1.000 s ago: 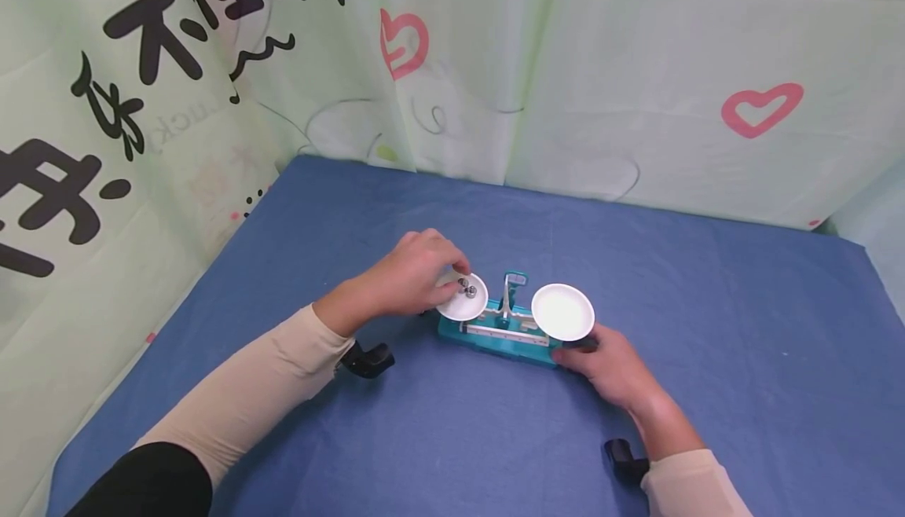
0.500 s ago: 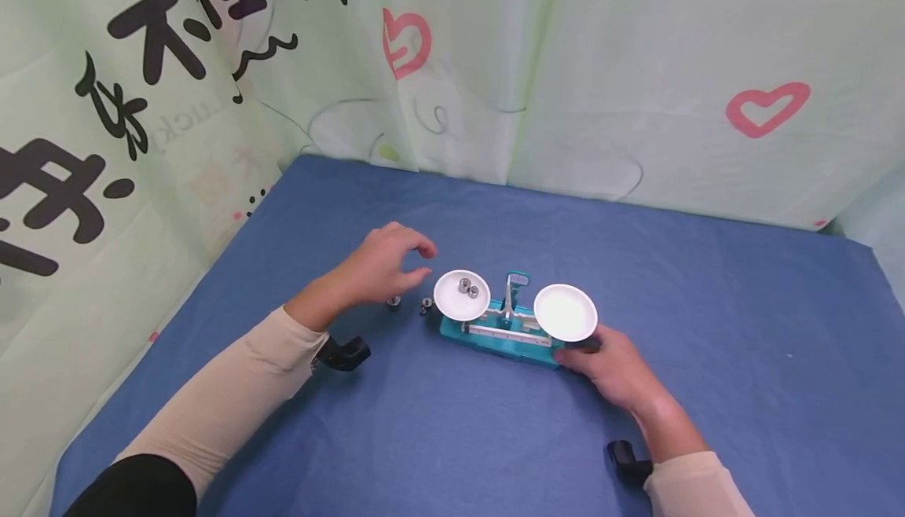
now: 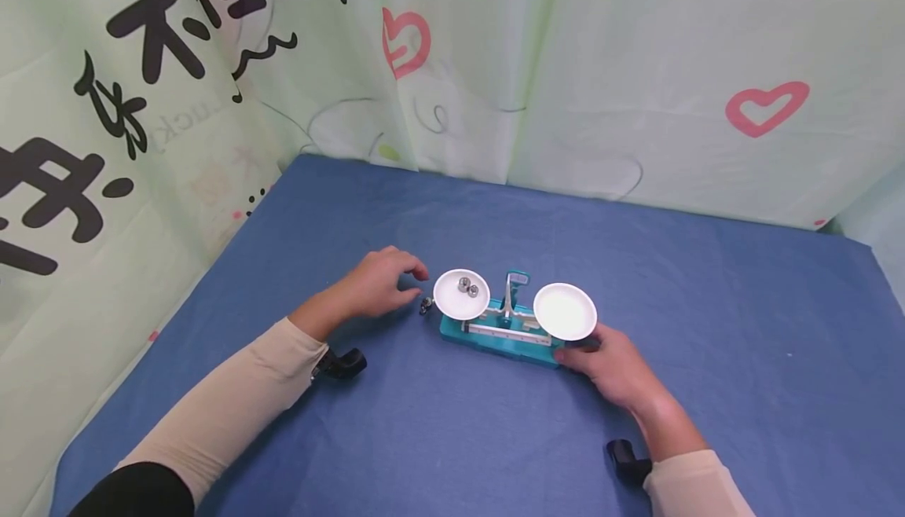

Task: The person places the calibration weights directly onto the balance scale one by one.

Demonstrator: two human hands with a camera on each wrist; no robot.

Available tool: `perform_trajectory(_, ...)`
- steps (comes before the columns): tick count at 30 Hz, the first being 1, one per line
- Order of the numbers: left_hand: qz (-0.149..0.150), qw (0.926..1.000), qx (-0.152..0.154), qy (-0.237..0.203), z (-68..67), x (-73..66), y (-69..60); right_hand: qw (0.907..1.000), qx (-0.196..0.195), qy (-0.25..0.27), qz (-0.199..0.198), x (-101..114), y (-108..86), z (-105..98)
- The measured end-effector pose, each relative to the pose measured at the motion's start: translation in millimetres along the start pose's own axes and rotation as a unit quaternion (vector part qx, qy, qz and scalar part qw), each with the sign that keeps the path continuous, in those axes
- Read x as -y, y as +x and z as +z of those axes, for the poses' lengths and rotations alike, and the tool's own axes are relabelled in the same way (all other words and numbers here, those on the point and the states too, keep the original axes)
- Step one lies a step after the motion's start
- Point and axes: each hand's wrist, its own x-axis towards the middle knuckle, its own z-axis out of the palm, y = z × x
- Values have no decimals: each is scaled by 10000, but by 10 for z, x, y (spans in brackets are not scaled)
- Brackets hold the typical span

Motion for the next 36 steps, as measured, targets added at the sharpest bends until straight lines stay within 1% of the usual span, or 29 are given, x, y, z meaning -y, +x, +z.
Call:
perform_trajectory(5, 44, 9999, 54, 97, 142, 43, 23, 10000, 0, -19, 17, -10, 2, -5)
perform_trajectory(9, 108, 9998, 37, 163, 186, 48, 47, 10000, -22, -2, 15, -7, -3, 0)
perform_trajectory(14, 279, 9992, 109, 265, 183, 38, 62, 10000, -28, 39, 43, 1, -5, 8)
perform_trajectory(17, 311, 9989, 180, 292, 179, 36, 65, 10000, -28, 48, 59, 5, -6, 8)
perform_trajectory(21, 299, 9989, 246, 263, 182, 41, 68, 10000, -33, 62, 69, 9, -12, 10)
perform_trajectory(27, 285, 9992, 244, 102, 190, 50, 70, 10000, -38, 30, 72, 6, -12, -1)
perform_trajectory(36, 182, 9991, 303, 235, 188, 51, 107, 9999, -31, 6, 123, 12, -12, -2)
